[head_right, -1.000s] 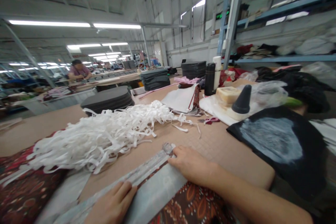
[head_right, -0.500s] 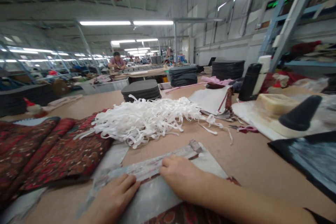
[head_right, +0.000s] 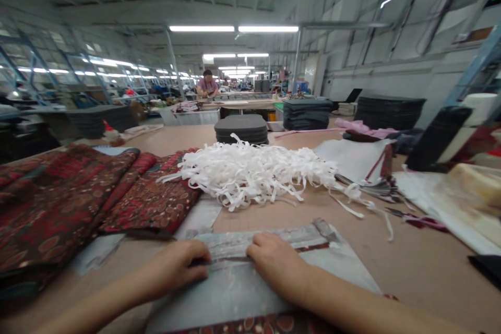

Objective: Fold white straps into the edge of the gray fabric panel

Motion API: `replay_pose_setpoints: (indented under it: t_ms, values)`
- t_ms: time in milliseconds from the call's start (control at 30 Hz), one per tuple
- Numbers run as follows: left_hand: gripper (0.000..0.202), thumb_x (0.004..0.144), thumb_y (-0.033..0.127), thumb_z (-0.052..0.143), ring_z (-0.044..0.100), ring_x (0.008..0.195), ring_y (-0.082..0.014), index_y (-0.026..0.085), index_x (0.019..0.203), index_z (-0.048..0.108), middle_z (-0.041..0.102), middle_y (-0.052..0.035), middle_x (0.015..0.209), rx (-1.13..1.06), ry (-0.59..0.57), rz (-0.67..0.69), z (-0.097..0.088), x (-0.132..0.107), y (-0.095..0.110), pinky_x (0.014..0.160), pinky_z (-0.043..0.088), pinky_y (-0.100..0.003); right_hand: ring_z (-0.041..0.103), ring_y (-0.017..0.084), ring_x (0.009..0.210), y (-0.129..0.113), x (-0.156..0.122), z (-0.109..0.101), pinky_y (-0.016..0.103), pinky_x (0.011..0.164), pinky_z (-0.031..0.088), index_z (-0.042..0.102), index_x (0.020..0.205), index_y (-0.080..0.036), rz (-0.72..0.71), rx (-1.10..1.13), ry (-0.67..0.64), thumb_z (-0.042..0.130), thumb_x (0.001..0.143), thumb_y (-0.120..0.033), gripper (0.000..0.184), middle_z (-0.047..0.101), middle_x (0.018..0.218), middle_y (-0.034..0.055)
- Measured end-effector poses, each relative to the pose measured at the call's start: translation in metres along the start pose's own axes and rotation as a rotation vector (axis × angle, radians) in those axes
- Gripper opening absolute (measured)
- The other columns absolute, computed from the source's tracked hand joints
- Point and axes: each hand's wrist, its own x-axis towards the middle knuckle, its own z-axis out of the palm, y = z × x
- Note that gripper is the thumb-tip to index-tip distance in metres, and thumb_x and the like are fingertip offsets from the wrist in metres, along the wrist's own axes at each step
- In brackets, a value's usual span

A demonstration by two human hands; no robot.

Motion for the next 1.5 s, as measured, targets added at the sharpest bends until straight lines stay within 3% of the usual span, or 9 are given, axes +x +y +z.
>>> replay_pose_setpoints:
  t_ms: [167,400,700,833,1000,1100,1233,1367,1500]
  values:
    - [0.010,0.080,0.019,0.060,0.057,0.086,-0.0200,0.021,0.088,0.064,0.063,-0.0025,0.090,-0.012,0.092,0.044,0.012,-0.003,0.003,0.075,0.041,-0.030,0.054,0.018,0.081,-0.011,0.011,0.001,0.027,0.070,0.039,0.063,0.088,-0.015,-0.036,0.023,0.009,0.049,0.081,-0.007,0.018,0.060,0.089,0.0068]
    - [0.011,0.083,0.014,0.055,0.054,0.085,-0.0184,0.019,0.088,0.064,0.060,-0.0031,0.087,-0.052,0.255,0.052,0.037,-0.003,0.004,0.074,0.042,-0.028,0.051,0.017,0.078,-0.022,0.026,0.025,0.026,0.068,0.039,0.061,0.086,-0.016,-0.174,-0.024,0.174,0.048,0.088,-0.014,0.013,0.058,0.084,0.0043]
    - [0.020,0.094,0.019,0.040,0.049,0.077,-0.0166,0.019,0.091,0.060,0.057,-0.0014,0.083,0.188,0.344,0.337,0.044,-0.009,-0.007,0.068,0.038,-0.027,0.049,0.018,0.074,-0.024,0.018,0.015,0.030,0.065,0.041,0.059,0.094,-0.012,-0.411,-0.183,0.149,0.049,0.087,-0.014,0.012,0.059,0.083,0.0062]
    - [0.016,0.092,0.016,0.045,0.049,0.079,-0.0170,0.019,0.097,0.059,0.058,-0.0016,0.086,0.229,0.317,0.367,0.034,-0.016,-0.010,0.069,0.037,-0.027,0.051,0.020,0.075,-0.005,-0.004,0.012,0.032,0.067,0.044,0.058,0.099,-0.012,-0.388,-0.205,0.124,0.050,0.086,-0.011,0.015,0.059,0.085,0.0071]
    - [0.012,0.089,0.013,0.050,0.050,0.076,-0.0181,0.017,0.094,0.059,0.058,-0.0023,0.083,0.238,0.327,0.352,0.029,-0.028,-0.017,0.068,0.036,-0.030,0.055,0.020,0.082,0.041,-0.054,0.003,0.032,0.073,0.046,0.054,0.109,-0.015,-0.322,-0.234,0.157,0.041,0.084,-0.002,0.031,0.061,0.094,0.0102]
    - [0.013,0.089,0.014,0.049,0.051,0.076,-0.0190,0.017,0.097,0.059,0.059,-0.0035,0.085,0.246,0.353,0.365,0.030,-0.032,-0.019,0.069,0.036,-0.032,0.057,0.020,0.077,0.053,-0.063,-0.005,0.031,0.070,0.046,0.057,0.103,-0.017,-0.263,-0.241,0.120,0.042,0.081,0.000,0.032,0.062,0.090,0.0089]
    - [0.011,0.087,0.014,0.051,0.051,0.074,-0.0202,0.015,0.095,0.059,0.059,-0.0048,0.083,0.322,0.366,0.384,0.029,-0.034,-0.013,0.067,0.038,-0.033,0.055,0.019,0.079,0.020,-0.031,-0.005,0.030,0.069,0.045,0.060,0.094,-0.018,-0.176,-0.138,0.072,0.048,0.081,-0.002,0.024,0.060,0.090,0.0075]
    - [0.018,0.085,0.013,0.051,0.051,0.076,-0.0227,0.012,0.102,0.056,0.060,-0.0065,0.085,0.390,0.342,0.384,0.029,-0.037,-0.007,0.068,0.039,-0.036,0.053,0.019,0.083,-0.035,0.016,0.010,0.029,0.073,0.044,0.057,0.105,-0.015,-0.292,-0.022,0.092,0.052,0.083,-0.009,0.023,0.059,0.094,0.0070]
    - [0.018,0.089,0.014,0.046,0.052,0.078,-0.0223,0.012,0.104,0.055,0.060,-0.0077,0.088,0.365,0.364,0.352,0.035,-0.047,-0.013,0.071,0.041,-0.037,0.050,0.019,0.076,-0.053,0.032,0.020,0.030,0.067,0.042,0.059,0.091,-0.013,-0.343,-0.094,0.076,0.052,0.083,-0.010,0.010,0.059,0.086,0.0069]
